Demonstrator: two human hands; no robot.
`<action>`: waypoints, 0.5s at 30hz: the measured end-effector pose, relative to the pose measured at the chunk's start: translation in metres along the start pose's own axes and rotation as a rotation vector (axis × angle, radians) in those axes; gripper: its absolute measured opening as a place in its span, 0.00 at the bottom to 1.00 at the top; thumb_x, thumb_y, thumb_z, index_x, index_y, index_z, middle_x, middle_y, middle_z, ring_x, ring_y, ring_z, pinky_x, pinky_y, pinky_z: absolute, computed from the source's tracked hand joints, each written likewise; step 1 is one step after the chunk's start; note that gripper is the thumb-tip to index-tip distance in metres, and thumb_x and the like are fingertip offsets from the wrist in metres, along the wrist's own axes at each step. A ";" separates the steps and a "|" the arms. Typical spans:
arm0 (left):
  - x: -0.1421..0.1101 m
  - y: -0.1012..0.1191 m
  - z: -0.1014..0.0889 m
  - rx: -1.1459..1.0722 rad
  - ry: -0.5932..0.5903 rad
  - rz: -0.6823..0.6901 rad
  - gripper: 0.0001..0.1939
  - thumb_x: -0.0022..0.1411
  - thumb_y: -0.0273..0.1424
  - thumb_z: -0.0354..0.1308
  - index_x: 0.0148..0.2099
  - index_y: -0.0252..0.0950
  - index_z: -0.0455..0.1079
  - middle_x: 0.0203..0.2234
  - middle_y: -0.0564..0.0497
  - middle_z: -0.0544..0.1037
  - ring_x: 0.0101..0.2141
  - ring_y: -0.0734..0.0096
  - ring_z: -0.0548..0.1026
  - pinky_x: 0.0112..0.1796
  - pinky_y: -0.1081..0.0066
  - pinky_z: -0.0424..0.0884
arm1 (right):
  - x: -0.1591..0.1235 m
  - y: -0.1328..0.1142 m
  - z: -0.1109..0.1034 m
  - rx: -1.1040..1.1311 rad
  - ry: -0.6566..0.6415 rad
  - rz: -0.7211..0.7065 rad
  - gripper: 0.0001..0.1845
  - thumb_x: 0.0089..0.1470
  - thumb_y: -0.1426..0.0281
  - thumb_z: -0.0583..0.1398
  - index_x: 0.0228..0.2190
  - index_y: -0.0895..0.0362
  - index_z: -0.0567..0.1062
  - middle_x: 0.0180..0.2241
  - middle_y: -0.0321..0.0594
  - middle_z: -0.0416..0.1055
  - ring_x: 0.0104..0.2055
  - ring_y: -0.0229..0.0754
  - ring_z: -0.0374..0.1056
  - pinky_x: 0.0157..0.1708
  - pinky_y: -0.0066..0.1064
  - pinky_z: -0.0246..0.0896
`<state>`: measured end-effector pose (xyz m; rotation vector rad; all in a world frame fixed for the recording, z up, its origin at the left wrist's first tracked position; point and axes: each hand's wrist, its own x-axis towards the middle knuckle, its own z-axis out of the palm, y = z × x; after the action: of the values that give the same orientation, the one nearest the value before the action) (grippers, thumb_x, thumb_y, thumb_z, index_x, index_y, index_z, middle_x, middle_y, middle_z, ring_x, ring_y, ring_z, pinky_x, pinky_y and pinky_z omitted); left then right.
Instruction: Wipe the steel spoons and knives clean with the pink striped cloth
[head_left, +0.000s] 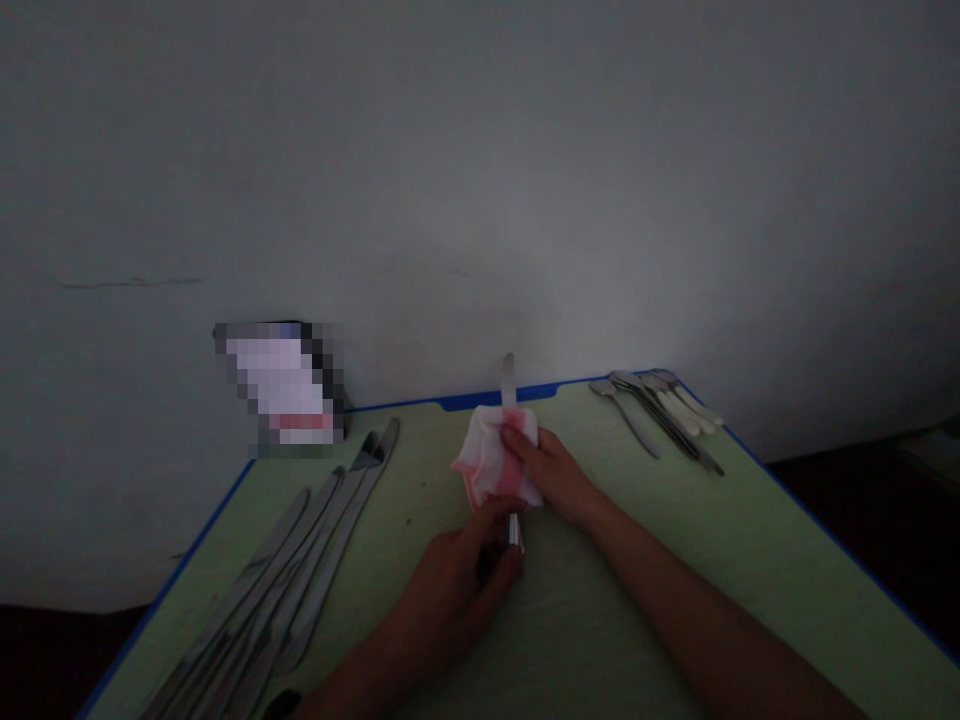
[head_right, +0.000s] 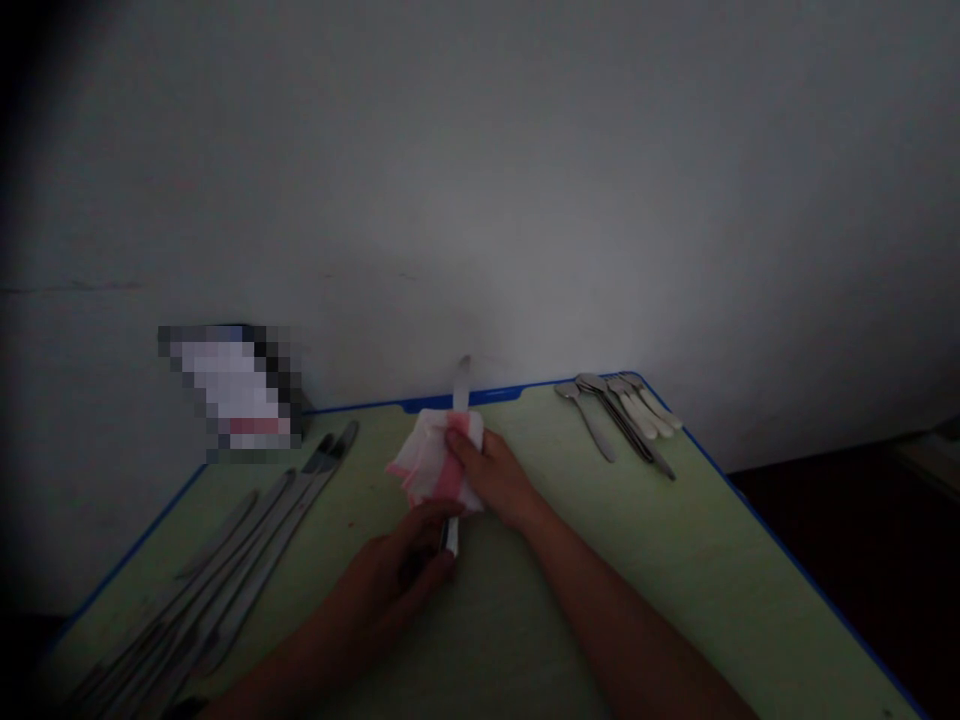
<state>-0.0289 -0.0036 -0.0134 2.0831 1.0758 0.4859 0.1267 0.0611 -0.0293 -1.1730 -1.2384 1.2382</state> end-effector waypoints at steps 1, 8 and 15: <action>0.000 -0.001 0.001 -0.004 0.002 0.002 0.17 0.62 0.30 0.46 0.54 0.42 0.54 0.23 0.58 0.68 0.24 0.76 0.67 0.26 0.76 0.60 | 0.000 0.001 0.000 0.004 0.010 -0.001 0.20 0.49 0.54 0.55 0.34 0.58 0.74 0.29 0.37 0.71 0.29 0.37 0.63 0.29 0.27 0.55; -0.004 -0.002 -0.002 0.035 -0.082 0.131 0.09 0.59 0.27 0.48 0.39 0.40 0.69 0.29 0.54 0.73 0.28 0.76 0.69 0.31 0.75 0.62 | 0.004 0.003 0.001 0.344 0.076 0.183 0.23 0.45 0.51 0.58 0.26 0.59 0.73 0.19 0.35 0.68 0.21 0.35 0.61 0.22 0.26 0.54; -0.011 0.014 -0.011 0.132 -0.322 0.466 0.09 0.49 0.22 0.51 0.31 0.36 0.70 0.22 0.53 0.72 0.29 0.71 0.69 0.34 0.72 0.62 | 0.015 -0.001 -0.017 0.940 0.137 0.240 0.19 0.46 0.54 0.57 0.18 0.55 0.65 0.13 0.30 0.62 0.15 0.34 0.58 0.18 0.25 0.56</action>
<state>-0.0342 -0.0128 0.0040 2.4339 0.4442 0.2872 0.1435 0.0771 -0.0280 -0.6792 -0.3026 1.6185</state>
